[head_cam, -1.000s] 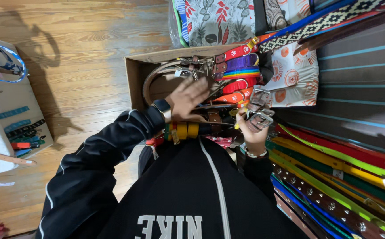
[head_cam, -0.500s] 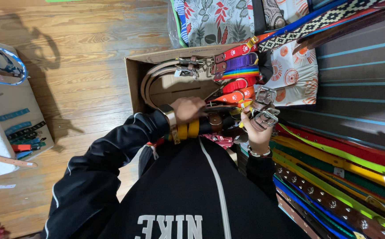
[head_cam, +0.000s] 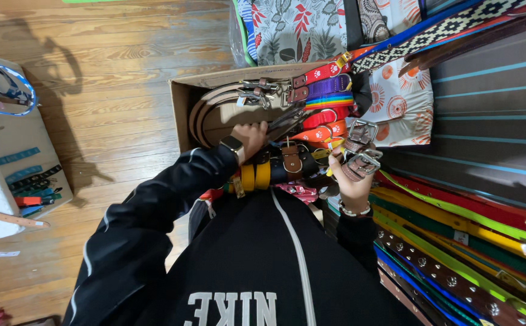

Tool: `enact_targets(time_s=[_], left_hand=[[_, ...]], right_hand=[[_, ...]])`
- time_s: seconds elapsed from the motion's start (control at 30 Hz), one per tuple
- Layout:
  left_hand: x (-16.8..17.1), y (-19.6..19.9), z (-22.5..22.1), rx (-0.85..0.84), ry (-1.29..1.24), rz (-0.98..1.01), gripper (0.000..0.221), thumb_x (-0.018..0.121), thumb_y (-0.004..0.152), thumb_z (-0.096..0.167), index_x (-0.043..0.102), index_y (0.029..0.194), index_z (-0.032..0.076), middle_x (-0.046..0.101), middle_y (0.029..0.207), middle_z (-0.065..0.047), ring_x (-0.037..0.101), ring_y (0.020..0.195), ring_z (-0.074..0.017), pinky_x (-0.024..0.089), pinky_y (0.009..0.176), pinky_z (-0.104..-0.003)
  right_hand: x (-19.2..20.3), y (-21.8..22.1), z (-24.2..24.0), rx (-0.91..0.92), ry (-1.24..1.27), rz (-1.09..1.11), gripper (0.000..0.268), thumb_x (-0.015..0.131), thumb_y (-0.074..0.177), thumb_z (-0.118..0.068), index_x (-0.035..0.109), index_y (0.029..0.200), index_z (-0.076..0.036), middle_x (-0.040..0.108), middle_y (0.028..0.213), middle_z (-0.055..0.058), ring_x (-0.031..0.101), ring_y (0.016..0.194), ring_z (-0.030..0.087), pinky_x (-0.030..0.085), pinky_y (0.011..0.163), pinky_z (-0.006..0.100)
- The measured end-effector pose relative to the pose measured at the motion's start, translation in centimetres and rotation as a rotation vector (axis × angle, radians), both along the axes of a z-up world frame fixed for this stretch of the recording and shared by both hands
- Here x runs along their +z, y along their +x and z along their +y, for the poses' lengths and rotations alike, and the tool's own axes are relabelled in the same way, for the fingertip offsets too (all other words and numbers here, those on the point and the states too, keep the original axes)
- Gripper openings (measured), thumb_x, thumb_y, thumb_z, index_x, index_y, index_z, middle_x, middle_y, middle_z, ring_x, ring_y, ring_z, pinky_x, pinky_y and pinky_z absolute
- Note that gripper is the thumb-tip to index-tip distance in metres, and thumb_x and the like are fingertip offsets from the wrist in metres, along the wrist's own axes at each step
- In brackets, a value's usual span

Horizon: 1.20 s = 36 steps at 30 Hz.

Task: The person organizes various pet collars by picking them up from a display rack, placing them into a cardboard box, and then hanging selected ones back onto the metal rack hooks.

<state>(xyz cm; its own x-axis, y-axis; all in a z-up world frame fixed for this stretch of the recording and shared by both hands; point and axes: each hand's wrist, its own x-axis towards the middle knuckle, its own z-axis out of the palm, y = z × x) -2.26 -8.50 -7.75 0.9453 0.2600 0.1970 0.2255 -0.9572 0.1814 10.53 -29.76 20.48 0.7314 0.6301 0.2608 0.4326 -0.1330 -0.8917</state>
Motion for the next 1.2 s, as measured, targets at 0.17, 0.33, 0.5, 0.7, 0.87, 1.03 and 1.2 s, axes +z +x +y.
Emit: enact_targets(time_s=[0.17, 0.33, 0.5, 0.7, 0.87, 1.03, 1.2], left_hand=[[-1.7, 0.7, 0.4, -0.087, 0.107, 0.077, 0.037, 0.051, 0.094, 0.028, 0.055, 0.123, 0.005, 0.049, 0.063, -0.005, 0.057, 0.048, -0.025, 0.048, 0.045, -0.042], [-4.0, 0.7, 0.0, -0.276, -0.317, 0.597, 0.081, 0.053, 0.093, 0.066, 0.035, 0.151, 0.012, 0.07, 0.107, -0.018, 0.073, 0.089, -0.0388, 0.056, 0.069, -0.054], [-0.4, 0.3, 1.2, -0.277, -0.497, 0.701, 0.066, 0.042, 0.1, 0.058, 0.033, 0.152, 0.018, 0.067, 0.122, -0.022, 0.07, 0.108, -0.0466, 0.055, 0.083, -0.06], [-4.8, -0.7, 2.4, -0.202, -0.516, 0.68, 0.052, 0.052, 0.092, 0.057, 0.06, 0.134, 0.027, 0.075, 0.112, -0.019, 0.074, 0.101, -0.0419, 0.061, 0.082, -0.049], [-2.9, -2.9, 5.4, -0.256, -0.212, 0.86, 0.036, 0.071, 0.085, 0.055, 0.081, 0.089, 0.021, 0.077, 0.082, -0.005, 0.076, 0.083, -0.0301, 0.059, 0.064, -0.049], [-0.3, -3.2, 5.6, -0.179, -0.252, 0.817, 0.04, 0.075, 0.078, 0.059, 0.081, 0.088, 0.02, 0.077, 0.08, -0.004, 0.075, 0.077, -0.0297, 0.059, 0.061, -0.047], [21.0, -4.0, 3.0, -0.059, -0.087, 0.299, 0.02, 0.074, 0.08, 0.037, 0.075, 0.063, 0.027, 0.065, 0.053, 0.005, 0.067, 0.05, -0.0199, 0.052, 0.054, -0.034]], right_hand=[[0.1, -0.4, 0.8, 0.075, 0.074, 0.007, 0.041, 0.075, 0.085, 0.009, 0.05, 0.118, 0.004, 0.07, 0.092, 0.018, 0.069, 0.079, 0.026, 0.054, 0.074, 0.041], [-0.5, -0.3, 0.6, 0.088, 0.099, 0.031, 0.048, 0.076, 0.083, 0.009, 0.047, 0.121, 0.006, 0.069, 0.089, 0.018, 0.067, 0.073, 0.025, 0.054, 0.072, 0.04], [0.8, -0.5, 0.9, 0.112, 0.074, 0.05, 0.044, 0.075, 0.085, 0.008, 0.049, 0.12, 0.005, 0.069, 0.088, 0.017, 0.068, 0.07, 0.026, 0.055, 0.067, 0.039], [0.7, 0.4, 0.1, 0.143, 0.046, 0.054, 0.049, 0.077, 0.083, 0.007, 0.046, 0.121, 0.006, 0.07, 0.088, 0.017, 0.068, 0.068, 0.025, 0.056, 0.065, 0.038], [2.3, -0.6, 0.5, 0.118, -0.068, 0.057, 0.04, 0.081, 0.081, 0.004, 0.054, 0.111, 0.005, 0.073, 0.085, 0.016, 0.069, 0.068, 0.025, 0.056, 0.069, 0.039], [2.9, -2.1, 1.7, 0.154, -0.123, 0.035, 0.043, 0.083, 0.081, -0.001, 0.054, 0.112, 0.004, 0.074, 0.086, 0.017, 0.071, 0.072, 0.029, 0.055, 0.074, 0.044], [2.6, -3.6, 3.1, 0.181, -0.143, 0.045, 0.043, 0.085, 0.079, -0.003, 0.055, 0.11, 0.002, 0.075, 0.086, 0.016, 0.073, 0.077, 0.032, 0.056, 0.076, 0.048]])
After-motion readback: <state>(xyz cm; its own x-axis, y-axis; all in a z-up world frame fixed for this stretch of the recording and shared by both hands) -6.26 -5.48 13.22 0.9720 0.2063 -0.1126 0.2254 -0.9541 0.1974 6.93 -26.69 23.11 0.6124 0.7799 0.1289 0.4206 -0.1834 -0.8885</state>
